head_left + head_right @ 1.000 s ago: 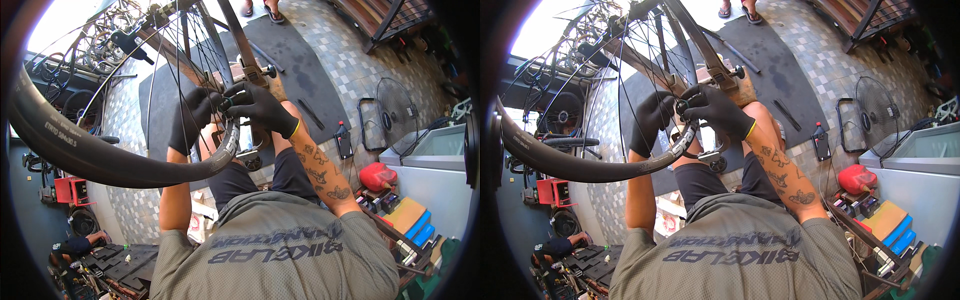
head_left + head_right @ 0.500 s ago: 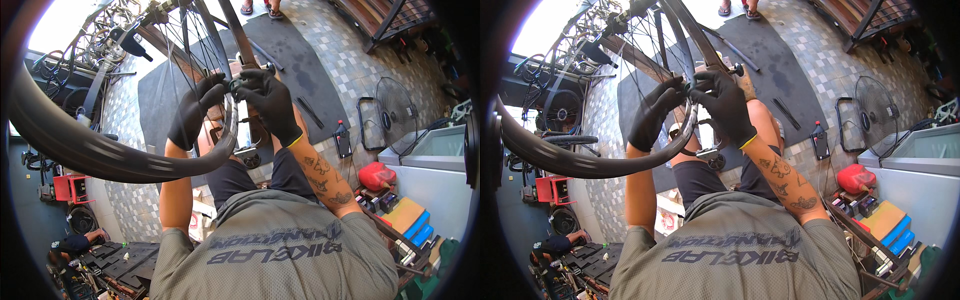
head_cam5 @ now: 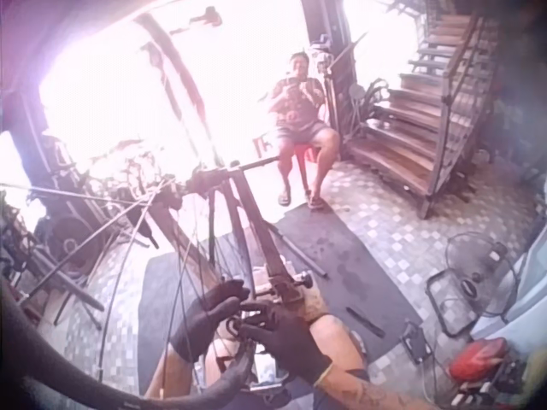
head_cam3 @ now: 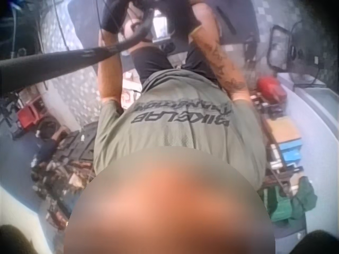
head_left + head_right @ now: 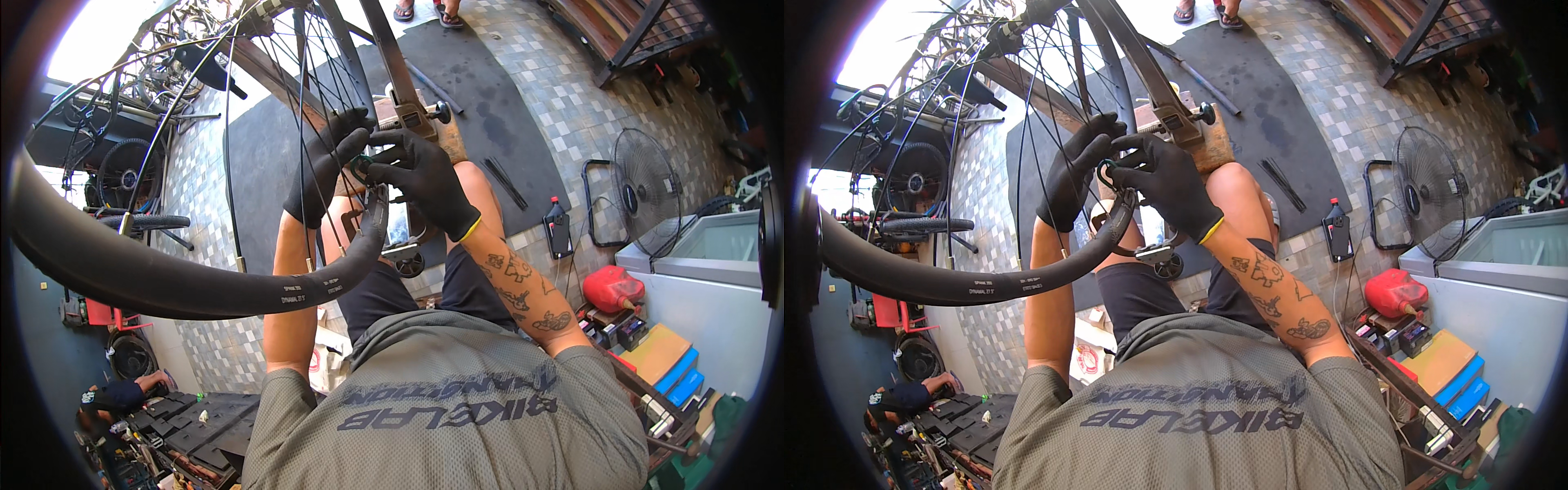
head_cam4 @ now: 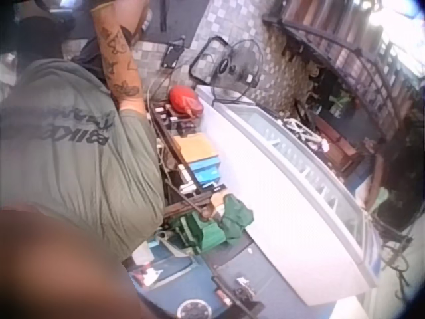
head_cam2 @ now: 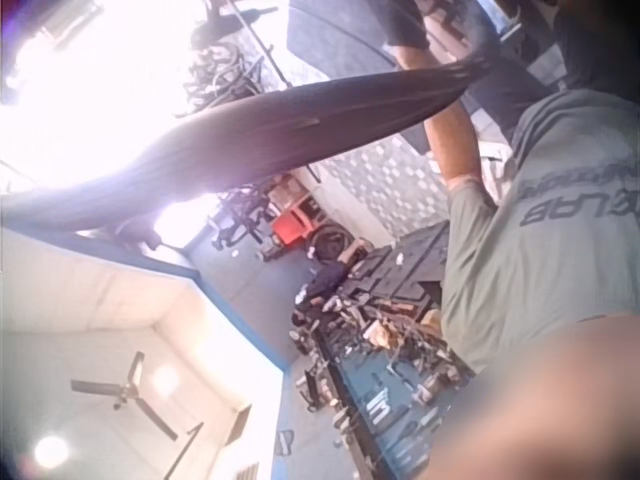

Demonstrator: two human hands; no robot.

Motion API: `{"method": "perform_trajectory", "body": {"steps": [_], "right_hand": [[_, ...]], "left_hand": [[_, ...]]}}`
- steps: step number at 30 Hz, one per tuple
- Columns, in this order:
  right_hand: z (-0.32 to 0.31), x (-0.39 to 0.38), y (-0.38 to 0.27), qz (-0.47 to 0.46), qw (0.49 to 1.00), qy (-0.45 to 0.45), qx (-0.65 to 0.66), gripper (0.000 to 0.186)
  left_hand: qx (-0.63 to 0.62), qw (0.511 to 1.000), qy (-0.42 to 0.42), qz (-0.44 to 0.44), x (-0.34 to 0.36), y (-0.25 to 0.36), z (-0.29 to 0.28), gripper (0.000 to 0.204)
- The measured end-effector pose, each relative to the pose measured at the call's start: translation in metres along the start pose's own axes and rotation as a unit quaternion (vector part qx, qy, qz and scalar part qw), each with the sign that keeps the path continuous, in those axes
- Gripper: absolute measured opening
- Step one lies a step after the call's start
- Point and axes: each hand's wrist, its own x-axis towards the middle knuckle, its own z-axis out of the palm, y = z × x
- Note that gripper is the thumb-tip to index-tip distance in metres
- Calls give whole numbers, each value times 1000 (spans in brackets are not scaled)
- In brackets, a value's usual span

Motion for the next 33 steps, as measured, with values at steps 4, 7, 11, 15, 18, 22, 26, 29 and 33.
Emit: {"method": "perform_trajectory", "body": {"steps": [4, 7, 11, 15, 18, 22, 26, 29, 33], "right_hand": [[0, 0, 2, 8, 1000, -3, 21, 48], [-4, 2, 3, 20, 998, -38, 50, 52], [-4, 4, 4, 23, 996, -41, 75, 53], [2, 0, 7, 27, 992, -18, 124, 51], [2, 0, 7, -2, 993, -22, 120, 46], [-5, 6, 5, 18, 997, -52, 53, 43], [-4, 20, 11, 18, 996, -76, 41, 42], [-10, 29, 20, 45, 986, -119, 109, 45], [-17, 38, 34, 79, 970, -165, 161, 51]], "left_hand": [[-2, 1000, 0, 2, 1, -1, 0, 64], [8, 1000, 12, 8, 0, -2, 2, 66], [42, 998, 44, 15, -4, -6, 8, 67], [74, 996, 55, 9, -10, -5, 10, 66], [80, 996, 41, 13, -12, -4, 8, 67], [84, 993, 83, 10, -10, -11, 8, 64], [168, 974, 145, 42, -8, -21, 7, 46], [186, 967, 158, 72, -12, -23, 1, 33], [55, 998, 29, 14, -28, -21, -12, 32]]}}
